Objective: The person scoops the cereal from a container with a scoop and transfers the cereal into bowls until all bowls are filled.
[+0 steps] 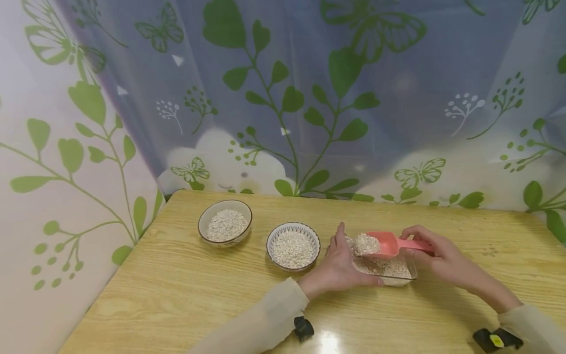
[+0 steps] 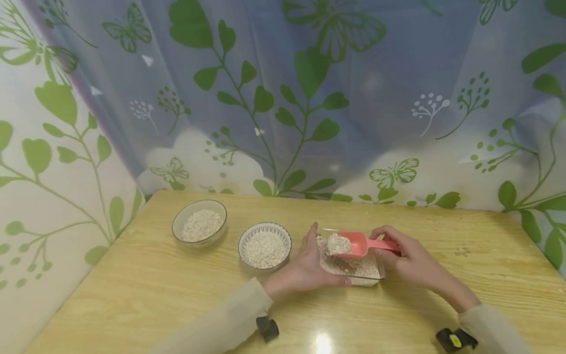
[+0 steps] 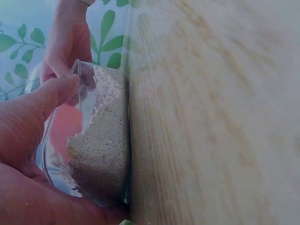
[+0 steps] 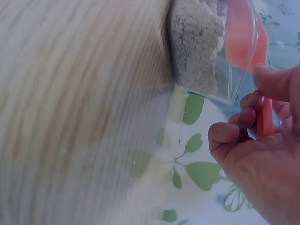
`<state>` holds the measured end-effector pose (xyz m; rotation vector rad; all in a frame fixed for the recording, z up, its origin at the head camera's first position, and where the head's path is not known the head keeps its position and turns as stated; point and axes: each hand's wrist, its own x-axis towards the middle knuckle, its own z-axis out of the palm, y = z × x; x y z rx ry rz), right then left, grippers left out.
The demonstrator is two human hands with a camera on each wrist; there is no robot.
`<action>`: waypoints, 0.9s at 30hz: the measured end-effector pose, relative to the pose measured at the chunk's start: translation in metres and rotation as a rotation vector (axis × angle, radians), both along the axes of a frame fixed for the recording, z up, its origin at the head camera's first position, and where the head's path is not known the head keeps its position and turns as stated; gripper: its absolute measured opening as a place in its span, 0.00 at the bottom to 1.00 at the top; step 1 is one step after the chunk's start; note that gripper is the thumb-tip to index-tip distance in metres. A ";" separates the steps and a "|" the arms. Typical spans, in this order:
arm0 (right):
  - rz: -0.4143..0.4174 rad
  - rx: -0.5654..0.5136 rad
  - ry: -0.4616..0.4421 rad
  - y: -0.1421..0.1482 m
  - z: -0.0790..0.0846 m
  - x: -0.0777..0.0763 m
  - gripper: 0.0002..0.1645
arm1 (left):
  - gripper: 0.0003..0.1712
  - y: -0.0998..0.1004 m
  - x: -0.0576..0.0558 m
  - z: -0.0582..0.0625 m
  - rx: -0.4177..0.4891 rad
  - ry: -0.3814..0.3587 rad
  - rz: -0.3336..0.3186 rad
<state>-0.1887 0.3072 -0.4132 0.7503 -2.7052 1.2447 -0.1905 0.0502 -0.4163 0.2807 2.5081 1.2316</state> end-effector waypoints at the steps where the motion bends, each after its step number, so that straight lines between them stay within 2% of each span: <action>1: -0.006 -0.014 -0.006 0.002 0.000 0.000 0.16 | 0.83 0.000 0.000 0.000 0.002 0.001 -0.002; 8: -0.015 -0.138 -0.102 0.013 -0.001 0.003 0.14 | 0.84 -0.001 0.001 0.001 -0.003 0.001 0.006; 16: -0.016 -0.290 -0.101 0.015 0.001 0.005 0.16 | 0.83 0.000 0.001 0.001 0.001 0.005 0.002; 21: 0.035 -0.408 -0.126 0.010 0.002 0.004 0.16 | 0.82 0.000 0.001 0.000 0.008 -0.003 0.005; 27: 0.067 -0.495 -0.119 0.005 0.003 0.003 0.17 | 0.82 0.001 0.001 0.001 0.018 -0.004 0.009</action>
